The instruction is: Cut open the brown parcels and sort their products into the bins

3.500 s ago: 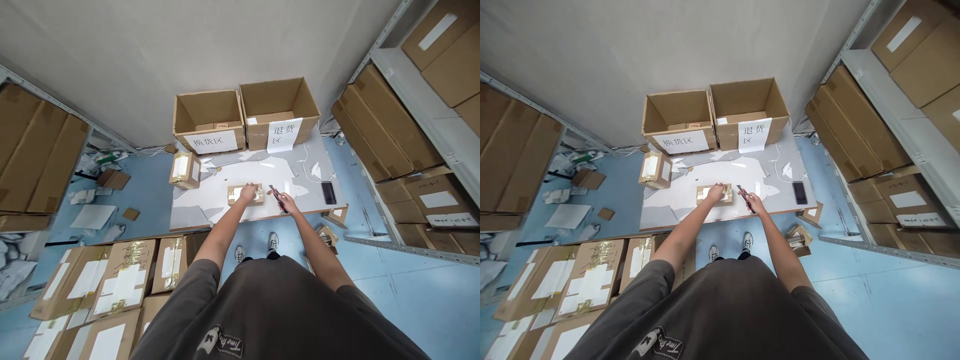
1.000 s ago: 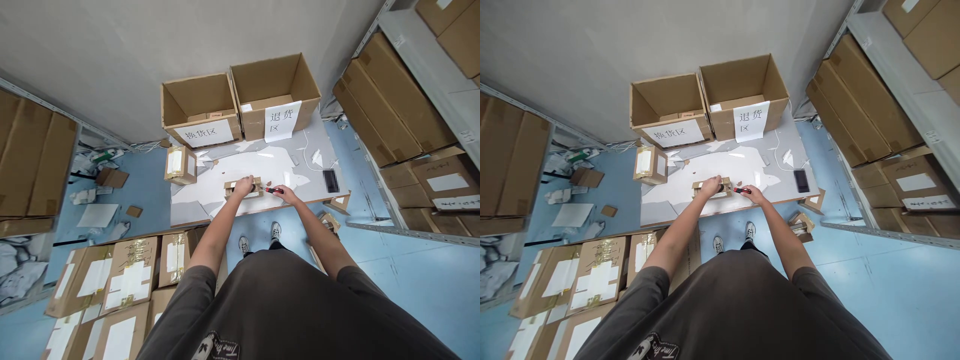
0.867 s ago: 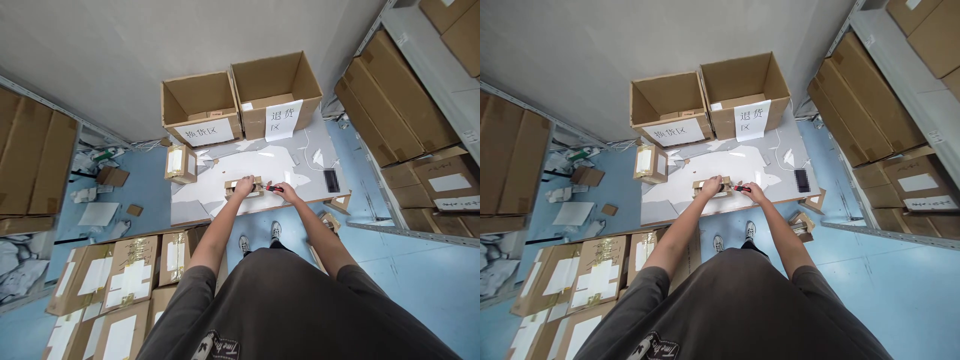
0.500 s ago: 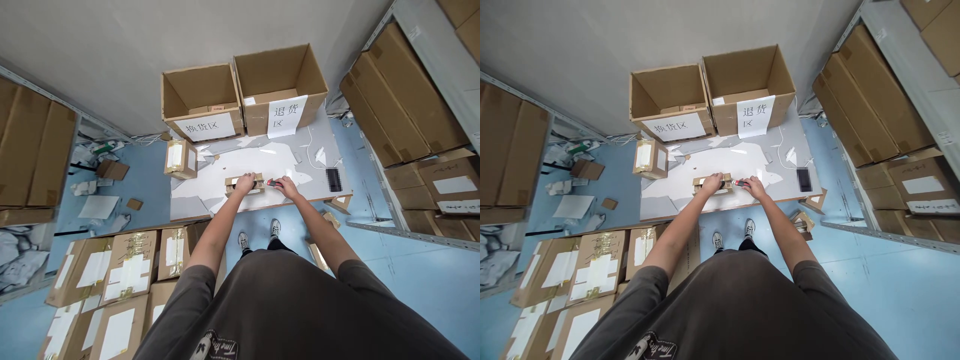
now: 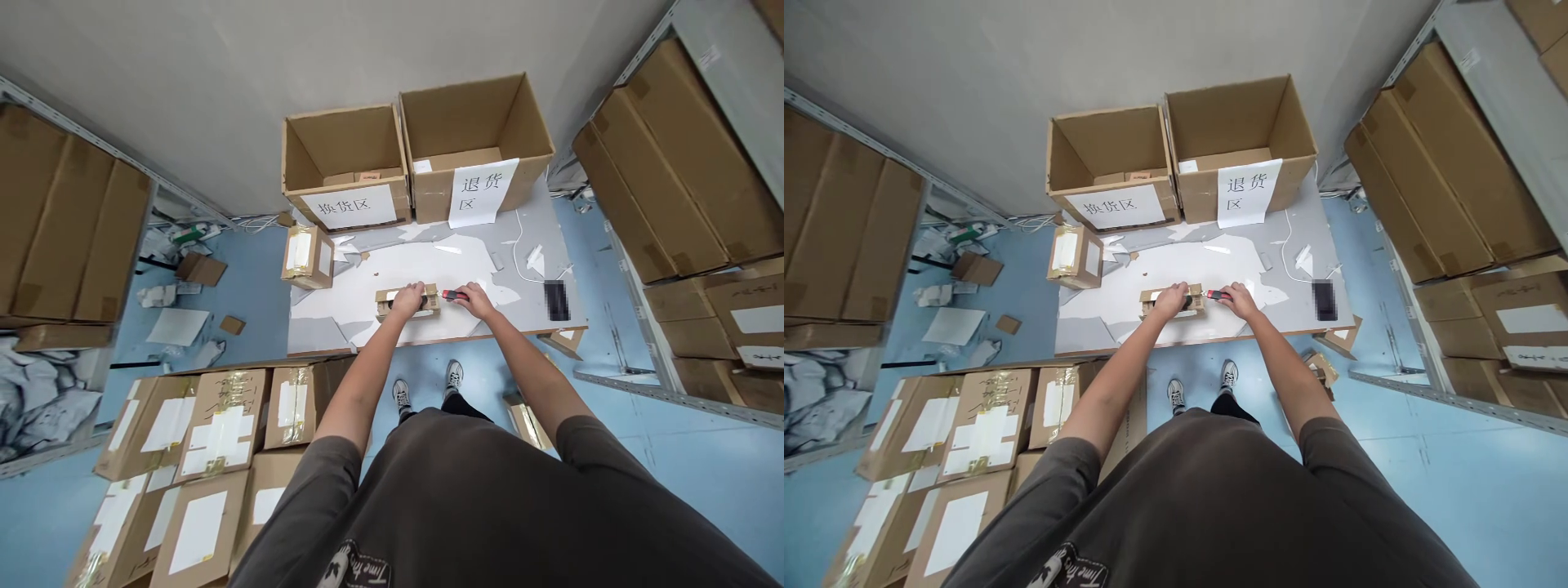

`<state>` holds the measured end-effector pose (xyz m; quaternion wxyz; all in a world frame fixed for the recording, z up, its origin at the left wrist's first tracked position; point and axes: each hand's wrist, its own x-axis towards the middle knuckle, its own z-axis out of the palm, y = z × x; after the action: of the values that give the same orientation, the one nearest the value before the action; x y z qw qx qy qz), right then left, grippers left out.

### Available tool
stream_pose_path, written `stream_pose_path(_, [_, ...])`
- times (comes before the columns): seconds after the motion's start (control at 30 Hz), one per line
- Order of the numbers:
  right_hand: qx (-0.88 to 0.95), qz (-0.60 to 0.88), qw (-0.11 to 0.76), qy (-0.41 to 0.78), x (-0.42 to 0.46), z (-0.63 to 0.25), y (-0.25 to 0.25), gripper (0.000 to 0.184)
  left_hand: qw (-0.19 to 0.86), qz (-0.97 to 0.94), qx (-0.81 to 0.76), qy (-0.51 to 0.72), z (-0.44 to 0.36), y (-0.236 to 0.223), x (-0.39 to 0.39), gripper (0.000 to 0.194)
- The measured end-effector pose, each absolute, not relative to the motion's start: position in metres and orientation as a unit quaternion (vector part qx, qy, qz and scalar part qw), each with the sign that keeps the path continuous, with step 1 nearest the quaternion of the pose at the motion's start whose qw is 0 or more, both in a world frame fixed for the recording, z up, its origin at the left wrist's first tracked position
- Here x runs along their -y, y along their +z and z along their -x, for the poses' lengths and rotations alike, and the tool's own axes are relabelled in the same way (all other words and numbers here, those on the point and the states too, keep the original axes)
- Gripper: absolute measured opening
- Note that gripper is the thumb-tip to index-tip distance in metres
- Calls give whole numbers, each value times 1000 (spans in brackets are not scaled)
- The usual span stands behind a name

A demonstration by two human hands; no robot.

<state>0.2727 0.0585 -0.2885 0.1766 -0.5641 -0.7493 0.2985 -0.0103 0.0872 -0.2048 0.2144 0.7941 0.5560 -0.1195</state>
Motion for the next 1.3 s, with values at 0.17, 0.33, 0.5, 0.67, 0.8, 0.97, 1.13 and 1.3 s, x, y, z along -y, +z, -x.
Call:
stream_pose_path(0.17, [727,588,181,305,-59,-277,-288,34,215,-789,-563,-120,13,-202,-91,38])
stream_pose_path(0.33, [652,623,255,349,-46,-285,-280,46,225,-787,-564,-108,16,-203,-92,34])
stream_pose_path(0.5, [464,632,387,486,-32,-274,-261,69,226,-784,-571,-87,16,-203,-88,33])
stream_pose_path(0.67, [311,576,479,585,-24,-247,-233,71,244,-778,-574,-75,18,-198,-87,32])
stream_pose_path(0.8, [282,541,510,606,-15,-232,-215,69,260,-777,-571,-50,24,-197,-84,30])
stream_pose_path(0.97, [285,530,511,614,-5,-222,-208,65,247,-791,-559,-31,30,-195,-80,30])
stream_pose_path(1.13, [293,541,516,597,-7,-228,-217,62,201,-788,-582,-14,39,-189,-76,28])
stream_pose_path(1.3, [266,610,523,533,-13,-262,-257,64,202,-761,-617,-19,54,-187,-64,22])
